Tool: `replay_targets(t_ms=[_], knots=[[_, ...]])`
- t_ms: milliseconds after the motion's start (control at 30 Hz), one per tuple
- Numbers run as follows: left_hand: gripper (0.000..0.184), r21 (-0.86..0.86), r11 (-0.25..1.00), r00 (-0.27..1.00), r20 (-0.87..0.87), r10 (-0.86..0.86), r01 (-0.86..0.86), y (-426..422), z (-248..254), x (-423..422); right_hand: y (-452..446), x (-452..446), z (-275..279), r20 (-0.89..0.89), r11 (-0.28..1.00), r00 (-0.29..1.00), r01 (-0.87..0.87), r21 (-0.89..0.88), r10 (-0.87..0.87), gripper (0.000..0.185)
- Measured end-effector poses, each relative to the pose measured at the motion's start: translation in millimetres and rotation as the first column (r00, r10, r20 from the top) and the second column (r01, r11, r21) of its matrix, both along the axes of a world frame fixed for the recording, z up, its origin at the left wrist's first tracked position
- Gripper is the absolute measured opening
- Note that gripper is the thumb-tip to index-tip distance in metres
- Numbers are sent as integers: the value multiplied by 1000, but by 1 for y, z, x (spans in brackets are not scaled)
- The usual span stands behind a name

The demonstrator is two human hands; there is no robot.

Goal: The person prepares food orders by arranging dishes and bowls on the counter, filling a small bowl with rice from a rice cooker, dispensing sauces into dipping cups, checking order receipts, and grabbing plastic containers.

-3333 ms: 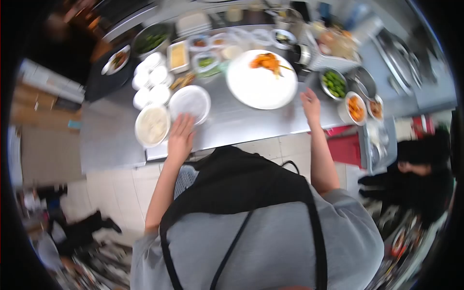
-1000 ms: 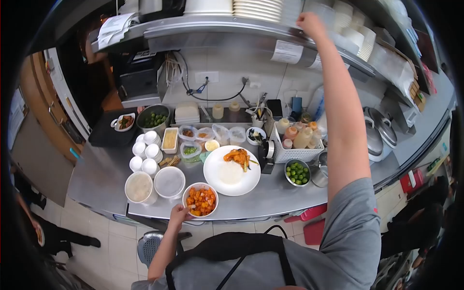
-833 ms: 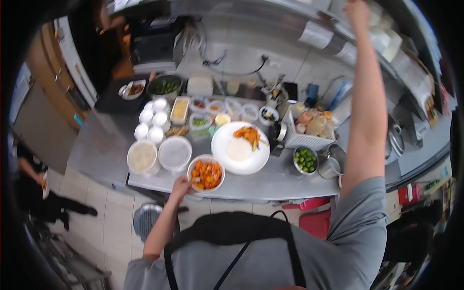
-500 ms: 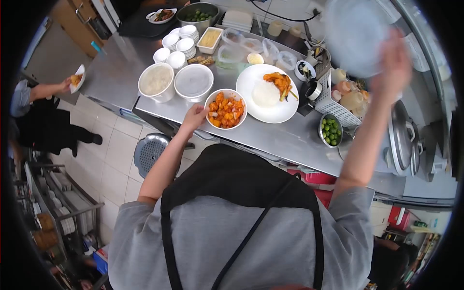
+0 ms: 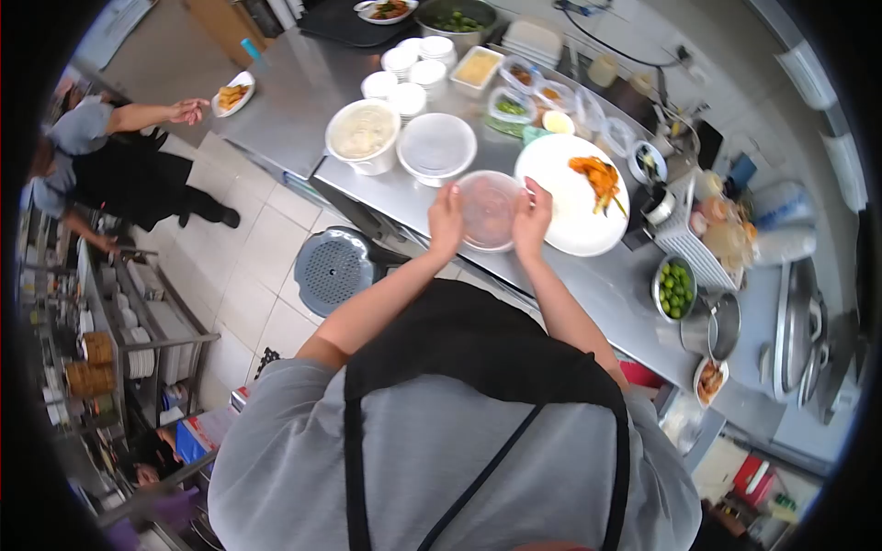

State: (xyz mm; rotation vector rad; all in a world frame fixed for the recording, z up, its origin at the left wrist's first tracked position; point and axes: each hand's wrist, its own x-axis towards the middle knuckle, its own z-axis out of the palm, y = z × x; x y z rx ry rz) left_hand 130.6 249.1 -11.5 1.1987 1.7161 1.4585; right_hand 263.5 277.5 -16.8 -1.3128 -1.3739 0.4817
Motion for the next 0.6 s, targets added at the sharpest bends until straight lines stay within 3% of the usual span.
replay_targets(t_ms=[33, 100, 167, 267, 333, 400, 467, 533, 600], knots=[[35, -36, 999, 1000, -26, -4, 3, 5, -7, -4, 5, 0, -6, -3, 1000, 1000, 2, -9, -2, 26], [32, 126, 992, 967, -256, 7, 26, 15, -36, -9, 9, -1, -8, -15, 999, 999, -35, -12, 35, 25], [30, 119, 993, 981, -190, 40, -18, 18, -23, -6, 7, 1, -4, 27, 991, 999, -31, -131, 35, 28], [27, 87, 996, 998, -68, 7, -1, 10, -13, -8, 4, 0, 11, 31, 983, 997, -63, -174, 69, 28], [26, 89, 995, 999, -19, -34, 35, 14, -3, -8, 10, 5, 13, 100, 987, 984, -138, -82, 146, 25], [29, -43, 961, 957, -97, -275, 272, 13, 2, -15, 12, 10, 15, 174, 977, 962, -211, -12, 209, 23], [29, -42, 945, 933, -150, -326, 324, 19, -6, -20, 15, 16, 17, 261, 925, 893, -319, -205, 366, 19], [31, 10, 922, 888, -274, -369, 386, 27, -14, -22, 19, 17, 16, 235, 923, 898, -328, -201, 371, 18], [32, -38, 902, 883, -187, -430, 431, 30, -13, -25, 22, 18, 16, 210, 921, 904, -335, -199, 373, 18]])
